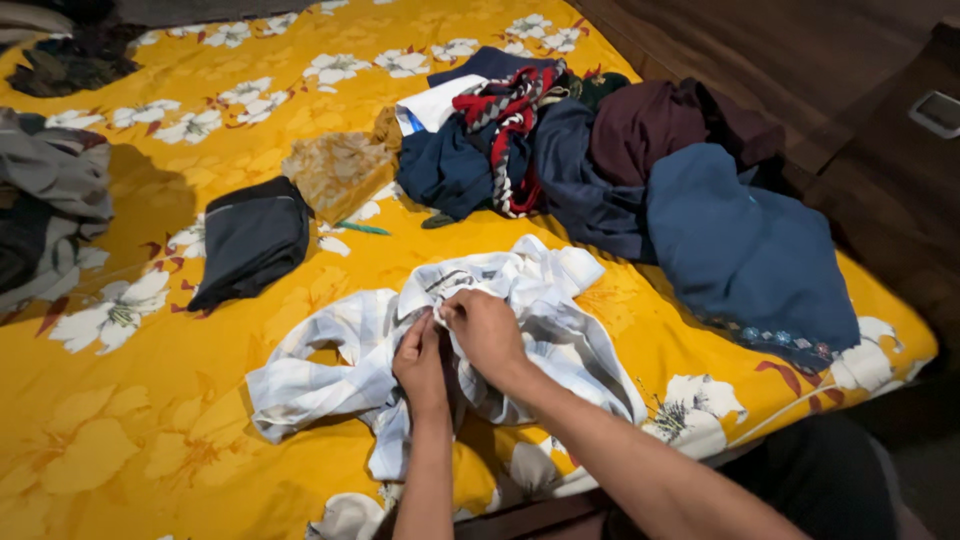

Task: The person buttons a shirt by hand on a bed. They spread the white and blue checkered shirt across a yellow floral bedspread and fasten the buttons one at a time.

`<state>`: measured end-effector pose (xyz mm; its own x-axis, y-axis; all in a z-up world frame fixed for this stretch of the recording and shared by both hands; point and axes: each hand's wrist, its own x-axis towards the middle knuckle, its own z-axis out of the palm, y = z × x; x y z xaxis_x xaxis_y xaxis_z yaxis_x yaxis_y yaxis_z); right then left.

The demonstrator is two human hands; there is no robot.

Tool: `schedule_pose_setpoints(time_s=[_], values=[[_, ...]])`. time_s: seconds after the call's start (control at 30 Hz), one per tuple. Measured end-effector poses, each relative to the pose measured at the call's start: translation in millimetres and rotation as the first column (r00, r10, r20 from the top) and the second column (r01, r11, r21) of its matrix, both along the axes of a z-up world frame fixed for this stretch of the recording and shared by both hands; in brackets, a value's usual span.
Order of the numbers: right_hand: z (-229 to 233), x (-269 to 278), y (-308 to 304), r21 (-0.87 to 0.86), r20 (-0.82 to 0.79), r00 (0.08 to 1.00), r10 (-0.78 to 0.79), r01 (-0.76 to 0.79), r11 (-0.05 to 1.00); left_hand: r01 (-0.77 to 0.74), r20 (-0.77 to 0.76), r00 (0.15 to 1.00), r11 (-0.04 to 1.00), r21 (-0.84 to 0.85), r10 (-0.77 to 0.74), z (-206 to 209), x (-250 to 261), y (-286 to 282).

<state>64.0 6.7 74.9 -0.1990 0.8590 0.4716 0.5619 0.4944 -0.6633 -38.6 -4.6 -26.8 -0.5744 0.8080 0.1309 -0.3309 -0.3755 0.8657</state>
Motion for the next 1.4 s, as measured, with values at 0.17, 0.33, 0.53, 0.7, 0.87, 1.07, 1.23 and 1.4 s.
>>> schedule_pose_setpoints(time_s=[0.17,0.33,0.53,0.7,0.87,1.07,1.23,1.4], values=[[3.3,-3.6,-8.3,0.055,0.009,1.000,-0.008,0.007,0.998,0.071,0.175,0.983,0.993,-0.096,-0.053,21.8,4.1,-15.0],[-1.8,8.1,-6.7,0.124,0.139,0.989,0.048,-0.066,0.990,0.008,0.126,0.992,0.994,-0.109,0.006,22.3,11.6,-5.7],[-0.1,17.5,3.2,0.090,0.174,0.978,0.118,-0.135,0.987,-0.039,0.091,0.995,0.998,-0.047,0.044,12.7,12.6,-4.0],[3.5,18.1,6.8,0.067,0.254,0.959,0.123,-0.144,0.987,-0.047,0.083,0.996,0.997,0.065,0.041,0.4,9.7,2.6],[6.2,19.3,3.8,0.060,0.290,0.949,0.127,-0.150,0.987,-0.057,-0.009,0.998,0.996,0.075,0.058,-13.2,8.0,5.5],[-1.4,15.9,19.5,-0.222,0.141,0.988,0.061,-0.028,0.975,-0.016,-0.111,0.993,0.993,0.114,0.029,-8.6,9.6,0.7],[-9.4,21.9,41.9,-0.543,-0.030,0.996,0.085,-0.088,0.835,0.000,-0.245,0.969,0.994,0.106,0.027,12.2,20.5,-10.4],[-11.0,25.7,40.1,-0.529,-0.079,0.995,0.064,-0.096,0.843,-0.166,-0.430,0.890,0.986,0.003,0.152,35.3,28.4,-19.5]])
